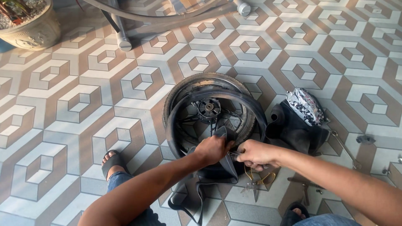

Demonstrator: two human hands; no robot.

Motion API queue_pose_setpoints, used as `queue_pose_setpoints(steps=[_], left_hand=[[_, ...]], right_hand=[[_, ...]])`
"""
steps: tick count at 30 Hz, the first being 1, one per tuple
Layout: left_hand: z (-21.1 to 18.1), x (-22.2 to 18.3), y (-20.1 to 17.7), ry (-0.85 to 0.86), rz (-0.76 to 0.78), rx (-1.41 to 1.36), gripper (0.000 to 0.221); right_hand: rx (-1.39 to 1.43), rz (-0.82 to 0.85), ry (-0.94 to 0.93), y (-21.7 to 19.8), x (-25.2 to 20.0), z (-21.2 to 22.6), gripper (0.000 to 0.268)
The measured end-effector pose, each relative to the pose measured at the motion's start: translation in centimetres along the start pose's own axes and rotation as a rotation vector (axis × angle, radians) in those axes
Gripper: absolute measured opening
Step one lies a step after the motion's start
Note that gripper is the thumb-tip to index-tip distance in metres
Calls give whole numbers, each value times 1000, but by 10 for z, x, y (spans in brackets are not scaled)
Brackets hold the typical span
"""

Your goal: The person is inspecting and preparing a motorcycle inner tube for replacement using a portable air pump.

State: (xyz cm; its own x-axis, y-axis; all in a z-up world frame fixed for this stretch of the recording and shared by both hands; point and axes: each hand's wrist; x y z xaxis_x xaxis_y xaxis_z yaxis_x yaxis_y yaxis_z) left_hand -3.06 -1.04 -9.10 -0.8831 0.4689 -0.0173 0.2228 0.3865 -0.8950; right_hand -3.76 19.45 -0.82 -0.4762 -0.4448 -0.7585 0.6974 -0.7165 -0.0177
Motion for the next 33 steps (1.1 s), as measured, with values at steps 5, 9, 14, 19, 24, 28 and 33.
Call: queue_pose_setpoints(steps=[5,9,14,19,24,28,33], left_hand=[[-6,10,-11,-221,248,-174,62],[5,6,-9,-164,275,-372,59],[-3,-10,-48,-187,164,-587,63],[-9,-14,-38,-230,-270,-929,66],[2,-4,-15,-252,-304,-983,68],[12,1,1,-307,-95,-1025,75],[-5,0,-24,-309,141,-844,66]], right_hand=[[-1367,-240,-323,-17,26,-13,31],[-1793,-514,-920,-37,40,-25,24],[-1473,-572,-1104,-44,36,-25,32],[-403,-438,-953,14,43,-37,44],[153,-317,-792,32,105,-103,48],[-540,-453,-861,-10,69,-67,40],[-1218,-393,-825,-42,17,-3,39]])
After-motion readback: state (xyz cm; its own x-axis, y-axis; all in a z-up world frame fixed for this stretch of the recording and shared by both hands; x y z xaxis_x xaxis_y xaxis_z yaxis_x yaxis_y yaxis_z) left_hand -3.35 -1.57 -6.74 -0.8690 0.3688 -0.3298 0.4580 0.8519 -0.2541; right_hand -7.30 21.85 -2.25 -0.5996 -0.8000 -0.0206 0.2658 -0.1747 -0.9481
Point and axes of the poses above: each hand's wrist, its own x-axis towards the middle knuckle, its own y-axis out of the palm, z = x × y, and after that the axes turned 1 degree about z, right-handed
